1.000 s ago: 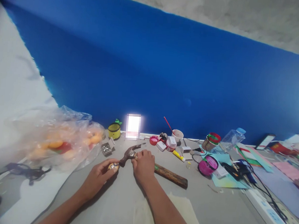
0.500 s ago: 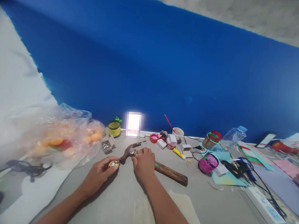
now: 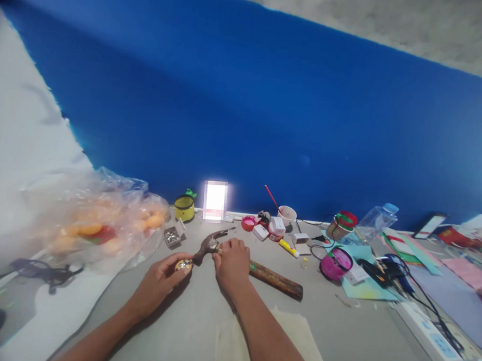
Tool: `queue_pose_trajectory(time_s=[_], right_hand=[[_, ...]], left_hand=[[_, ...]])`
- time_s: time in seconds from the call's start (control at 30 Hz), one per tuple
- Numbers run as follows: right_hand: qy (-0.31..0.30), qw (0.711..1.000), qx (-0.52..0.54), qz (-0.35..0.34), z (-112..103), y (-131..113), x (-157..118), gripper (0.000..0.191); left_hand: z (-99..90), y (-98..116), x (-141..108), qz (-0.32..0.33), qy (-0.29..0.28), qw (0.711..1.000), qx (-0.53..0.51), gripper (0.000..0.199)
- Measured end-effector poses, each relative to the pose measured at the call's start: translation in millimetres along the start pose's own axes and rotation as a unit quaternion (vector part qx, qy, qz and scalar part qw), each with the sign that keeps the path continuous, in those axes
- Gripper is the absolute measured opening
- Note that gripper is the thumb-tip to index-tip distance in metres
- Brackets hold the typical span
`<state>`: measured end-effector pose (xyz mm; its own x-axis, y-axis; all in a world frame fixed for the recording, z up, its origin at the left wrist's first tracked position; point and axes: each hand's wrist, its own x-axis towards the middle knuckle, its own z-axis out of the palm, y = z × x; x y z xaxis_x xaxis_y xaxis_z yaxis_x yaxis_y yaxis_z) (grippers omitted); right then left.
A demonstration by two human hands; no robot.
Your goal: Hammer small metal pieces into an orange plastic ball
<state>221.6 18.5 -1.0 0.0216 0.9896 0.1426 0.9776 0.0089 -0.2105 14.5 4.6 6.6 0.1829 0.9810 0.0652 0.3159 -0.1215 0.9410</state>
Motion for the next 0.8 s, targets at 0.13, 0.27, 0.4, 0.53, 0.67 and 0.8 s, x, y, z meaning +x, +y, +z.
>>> queue_pose_trajectory(time_s=[0.13,0.27,0.4,0.53,0.67,0.8], right_hand=[[-0.004,1.0,-0.001,0.002,-0.4,-0.1,0.3,0.024],[0.002,1.0,-0.001,-0.001,0.9,0.6,0.5,0.023],[0.002,1.0,-0.001,0.001,1.6,1.0,0.6,0.024],[0.003,1.0,0.0,0.002,0.6,0.3,0.6,0.024],[0.0,1.0,-0.002,0.002,-0.7,-0.4,0.4,0.026],[-0.004,1.0,-0.003,0.0,-1.6,-0.5,0.3,0.028]], left_hand=[[0.6,-1.1,-0.4,-0.003,0.001,1.0,-0.005,0.044],[1.0,-2.7,-0.3,0.001,0.002,1.0,0.001,0.044],[0.3,-2.6,0.0,0.001,-0.003,1.0,0.013,0.044],[-0.4,-1.7,0.1,0.006,0.002,1.0,0.025,0.045],[-0.3,-1.1,0.1,0.013,-0.005,1.0,0.027,0.044],[0.7,-2.2,0.4,0.014,-0.003,1.0,0.027,0.045]])
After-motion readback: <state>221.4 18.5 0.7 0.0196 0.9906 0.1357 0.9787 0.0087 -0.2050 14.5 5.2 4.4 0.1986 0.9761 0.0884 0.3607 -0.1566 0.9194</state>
